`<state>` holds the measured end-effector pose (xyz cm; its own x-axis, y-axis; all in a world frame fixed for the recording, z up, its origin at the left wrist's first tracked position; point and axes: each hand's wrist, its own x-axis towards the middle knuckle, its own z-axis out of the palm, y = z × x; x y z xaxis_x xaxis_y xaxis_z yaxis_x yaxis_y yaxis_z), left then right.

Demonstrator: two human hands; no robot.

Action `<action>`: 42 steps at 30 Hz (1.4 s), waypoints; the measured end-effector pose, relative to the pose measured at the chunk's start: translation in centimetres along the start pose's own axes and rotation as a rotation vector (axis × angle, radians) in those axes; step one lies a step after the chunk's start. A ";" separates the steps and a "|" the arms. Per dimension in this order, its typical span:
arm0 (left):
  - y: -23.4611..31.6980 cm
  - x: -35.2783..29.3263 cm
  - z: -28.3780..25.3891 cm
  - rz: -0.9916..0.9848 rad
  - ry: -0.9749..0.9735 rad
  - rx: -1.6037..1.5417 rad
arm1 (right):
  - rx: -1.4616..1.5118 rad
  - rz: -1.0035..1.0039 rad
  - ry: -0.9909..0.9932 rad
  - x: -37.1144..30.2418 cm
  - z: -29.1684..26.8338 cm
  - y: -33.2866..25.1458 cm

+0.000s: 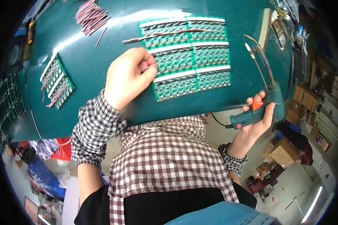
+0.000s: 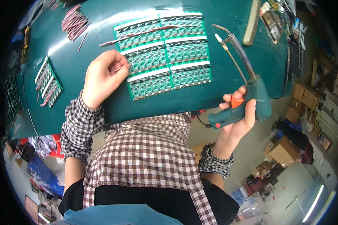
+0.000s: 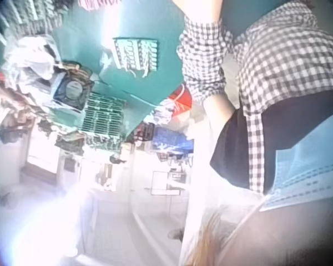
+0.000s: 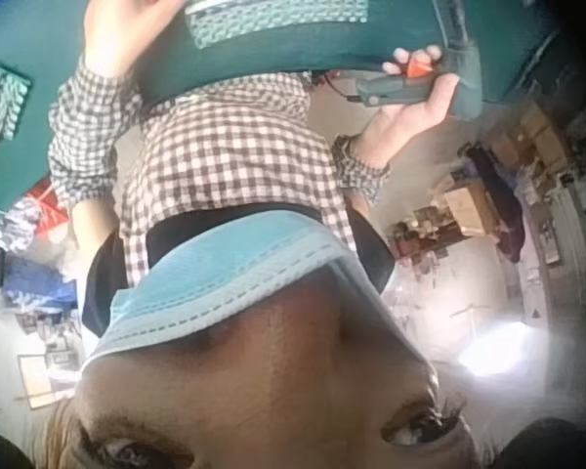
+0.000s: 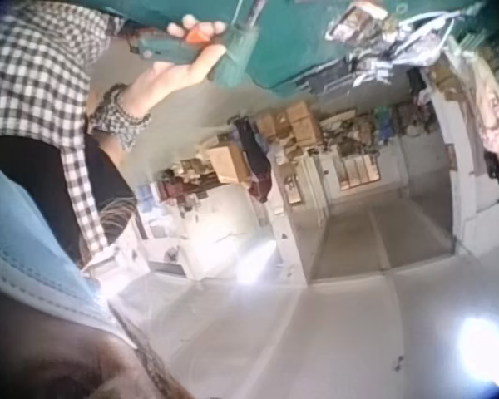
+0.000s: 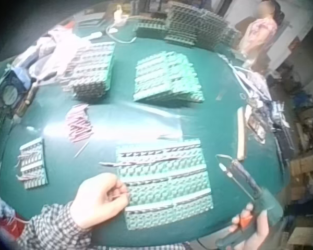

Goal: Soldering wires or components onto multiple green printed circuit boards on an assembly line.

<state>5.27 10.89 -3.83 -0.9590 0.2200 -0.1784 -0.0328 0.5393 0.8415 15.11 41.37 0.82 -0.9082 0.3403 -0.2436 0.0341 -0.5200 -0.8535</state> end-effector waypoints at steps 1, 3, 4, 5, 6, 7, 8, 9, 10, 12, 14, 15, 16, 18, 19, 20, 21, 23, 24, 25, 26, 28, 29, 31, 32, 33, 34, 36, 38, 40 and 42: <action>-0.2 0.0 0.1 -0.004 0.004 -0.008 | 0.029 0.031 -0.041 -0.3 0.3 0.4; -0.3 0.0 0.2 0.020 0.010 0.029 | 0.022 0.067 -0.063 -0.7 0.9 1.1; -0.4 -0.1 0.1 0.065 0.009 0.065 | 0.016 0.083 -0.081 -0.9 1.1 1.4; -0.5 -0.2 0.0 0.053 0.003 0.071 | 0.020 0.114 -0.086 -1.1 1.2 1.7; -0.6 0.0 0.0 0.027 0.002 0.072 | 0.020 0.140 -0.086 -1.3 1.4 2.0; -0.7 -0.1 0.0 0.058 0.021 0.083 | 0.006 0.142 -0.093 -1.6 1.8 2.1; -0.8 0.0 0.1 0.094 0.036 0.091 | -0.008 0.140 -0.097 -2.0 2.1 2.3; -0.9 0.0 0.3 0.109 0.053 0.080 | -0.096 0.102 -0.072 -2.6 2.5 2.4; -0.9 0.0 0.3 0.091 0.050 0.083 | -0.095 0.121 -0.071 -3.0 2.8 2.6; -1.0 -0.2 0.5 0.121 0.079 0.098 | -0.470 0.030 -0.081 -3.9 3.3 2.9; -1.1 -0.3 0.6 0.103 0.079 0.106 | -0.548 -0.014 -0.075 -4.4 3.8 3.4; -1.1 -0.3 0.6 0.116 0.097 0.110 | -0.630 -0.032 -0.111 -4.6 4.1 3.7; -1.2 -0.4 0.7 0.131 0.114 0.113 | -0.711 -0.053 -0.146 -4.9 4.3 3.9; -1.4 -0.6 0.7 0.137 0.130 0.112 | -0.726 -0.049 -0.137 -5.3 4.9 4.3; -1.4 -0.5 1.0 0.152 0.134 0.114 | -0.773 -0.050 -0.133 -5.5 5.1 4.3; -1.2 -0.4 1.2 0.155 0.126 0.111 | -0.821 -0.051 -0.129 -5.7 5.4 4.2; -1.1 -0.2 1.3 0.171 0.130 0.114 | -0.843 -0.027 -0.105 -5.9 5.6 4.1; -1.3 -0.5 1.1 0.171 0.154 0.118 | -0.858 -0.020 -0.106 -6.0 5.9 4.4; -1.4 -0.5 1.0 0.178 0.161 0.126 | -0.871 -0.016 -0.097 -6.1 6.0 4.5; -1.4 -0.5 1.0 0.187 0.162 0.134 | -0.864 -0.010 -0.080 -6.2 6.0 4.6; -1.4 -0.4 1.1 0.187 0.159 0.133 | -0.865 -0.008 -0.078 -6.2 5.8 4.7; -1.4 -0.4 1.2 0.185 0.163 0.128 | -0.857 -0.010 -0.142 -6.1 5.4 4.7; -1.4 -0.4 1.1 0.182 0.165 0.129 | -0.857 -0.008 -0.145 -6.1 5.1 4.6; -1.3 -0.4 1.2 0.193 0.181 0.132 | -0.874 0.142 -0.123 -6.2 4.8 4.2; -1.3 -0.4 1.2 0.194 0.180 0.130 | -0.876 0.141 -0.121 -6.2 4.8 4.2; -1.4 -0.3 1.2 0.196 0.180 0.128 | -0.884 0.132 -0.115 -6.2 4.9 4.2; -1.4 -0.4 1.3 0.196 0.182 0.129 | -0.890 0.123 -0.113 -6.2 4.9 4.3; -1.4 -0.5 1.3 0.191 0.187 0.127 | -0.916 0.080 -0.131 -6.2 5.3 4.7; -1.3 -0.5 1.3 0.193 0.187 0.118 | -0.944 0.034 -0.138 -6.2 5.3 4.6; -1.2 -0.4 1.4 0.203 0.196 0.112 | -0.924 0.115 -0.138 -6.3 4.6 4.1; -1.1 -0.4 1.4 0.203 0.193 0.112 | -0.950 0.103 -0.166 -6.2 4.3 3.9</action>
<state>6.09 11.29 -5.41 -0.9789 0.1799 0.0970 0.1861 0.5890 0.7864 19.08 33.81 0.98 -0.9266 0.1759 -0.3324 0.3738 0.3337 -0.8654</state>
